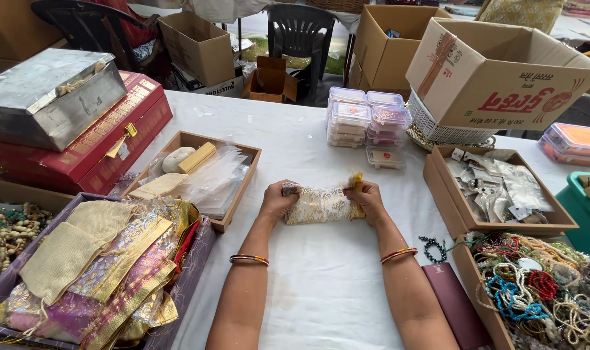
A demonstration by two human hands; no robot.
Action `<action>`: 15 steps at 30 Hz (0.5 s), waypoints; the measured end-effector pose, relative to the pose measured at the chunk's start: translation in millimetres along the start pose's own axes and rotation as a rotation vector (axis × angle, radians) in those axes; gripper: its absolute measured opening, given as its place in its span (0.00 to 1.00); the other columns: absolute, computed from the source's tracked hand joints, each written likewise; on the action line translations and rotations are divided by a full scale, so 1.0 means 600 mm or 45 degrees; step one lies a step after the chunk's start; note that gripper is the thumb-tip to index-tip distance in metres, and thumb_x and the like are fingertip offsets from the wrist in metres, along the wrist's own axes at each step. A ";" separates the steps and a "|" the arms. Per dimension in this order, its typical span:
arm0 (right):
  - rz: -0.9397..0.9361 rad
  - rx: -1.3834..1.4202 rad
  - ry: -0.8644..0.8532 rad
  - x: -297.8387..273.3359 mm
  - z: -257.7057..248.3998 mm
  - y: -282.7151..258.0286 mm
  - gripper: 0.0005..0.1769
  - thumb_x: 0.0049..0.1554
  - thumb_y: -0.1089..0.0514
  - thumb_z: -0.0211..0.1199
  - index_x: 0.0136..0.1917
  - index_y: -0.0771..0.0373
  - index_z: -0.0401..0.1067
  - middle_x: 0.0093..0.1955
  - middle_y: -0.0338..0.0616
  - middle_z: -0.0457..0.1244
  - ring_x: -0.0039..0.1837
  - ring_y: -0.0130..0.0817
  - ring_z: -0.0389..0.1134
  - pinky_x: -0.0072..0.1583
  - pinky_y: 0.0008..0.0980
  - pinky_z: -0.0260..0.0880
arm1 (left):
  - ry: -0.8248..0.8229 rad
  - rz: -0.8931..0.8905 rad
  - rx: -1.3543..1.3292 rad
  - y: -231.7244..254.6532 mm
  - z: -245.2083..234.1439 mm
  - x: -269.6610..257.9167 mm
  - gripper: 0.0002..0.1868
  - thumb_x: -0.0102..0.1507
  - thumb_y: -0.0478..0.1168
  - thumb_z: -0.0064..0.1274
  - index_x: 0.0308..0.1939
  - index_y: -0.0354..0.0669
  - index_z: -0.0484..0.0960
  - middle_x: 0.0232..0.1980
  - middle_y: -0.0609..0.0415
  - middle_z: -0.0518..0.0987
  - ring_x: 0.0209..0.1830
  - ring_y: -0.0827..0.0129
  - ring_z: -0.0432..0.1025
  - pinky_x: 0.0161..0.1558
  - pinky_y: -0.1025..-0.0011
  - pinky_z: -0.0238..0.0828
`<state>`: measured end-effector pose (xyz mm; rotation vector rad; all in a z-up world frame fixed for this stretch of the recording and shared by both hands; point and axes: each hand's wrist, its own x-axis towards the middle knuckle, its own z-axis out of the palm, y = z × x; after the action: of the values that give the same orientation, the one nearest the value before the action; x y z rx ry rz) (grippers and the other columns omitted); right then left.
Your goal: The person folds a small patterned pouch containing jewelry, places it into a clear plastic container, and closes the lid. They then handle a small card and a beaded bracelet, placing the bracelet into a clear plastic bag.
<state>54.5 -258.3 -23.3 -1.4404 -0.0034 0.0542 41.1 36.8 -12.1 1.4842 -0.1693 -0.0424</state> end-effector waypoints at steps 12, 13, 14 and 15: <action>-0.624 -1.159 0.387 -0.034 0.036 -0.028 0.18 0.46 0.76 0.61 0.43 0.57 0.80 0.51 0.39 0.68 0.56 0.35 0.68 0.59 0.37 0.65 | 0.121 0.596 1.312 0.029 0.020 -0.031 0.10 0.56 0.29 0.59 0.32 0.53 0.87 0.39 0.62 0.82 0.46 0.67 0.77 0.53 0.63 0.72; -0.853 -1.272 0.458 -0.034 0.039 -0.026 0.17 0.48 0.72 0.62 0.48 0.56 0.78 0.54 0.39 0.68 0.59 0.35 0.67 0.63 0.38 0.62 | 0.101 0.595 1.328 0.033 0.021 -0.033 0.09 0.56 0.30 0.60 0.32 0.53 0.87 0.39 0.61 0.82 0.46 0.66 0.76 0.53 0.63 0.72; -1.085 -1.381 0.527 -0.034 0.041 -0.023 0.17 0.51 0.69 0.63 0.52 0.54 0.76 0.58 0.39 0.68 0.62 0.35 0.65 0.67 0.40 0.58 | 0.080 0.594 1.345 0.038 0.021 -0.035 0.08 0.55 0.31 0.61 0.33 0.52 0.87 0.40 0.61 0.82 0.46 0.66 0.76 0.54 0.63 0.71; -1.082 -1.383 0.527 -0.052 0.063 -0.044 0.17 0.51 0.69 0.63 0.52 0.54 0.76 0.58 0.39 0.68 0.62 0.35 0.65 0.67 0.40 0.58 | 0.078 0.593 1.344 0.038 0.022 -0.034 0.08 0.55 0.31 0.61 0.33 0.52 0.87 0.40 0.61 0.82 0.46 0.66 0.76 0.54 0.63 0.71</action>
<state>22.7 -225.8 9.0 -2.3823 -0.3484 -1.0898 17.3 28.8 9.8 2.4478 -0.5389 0.5435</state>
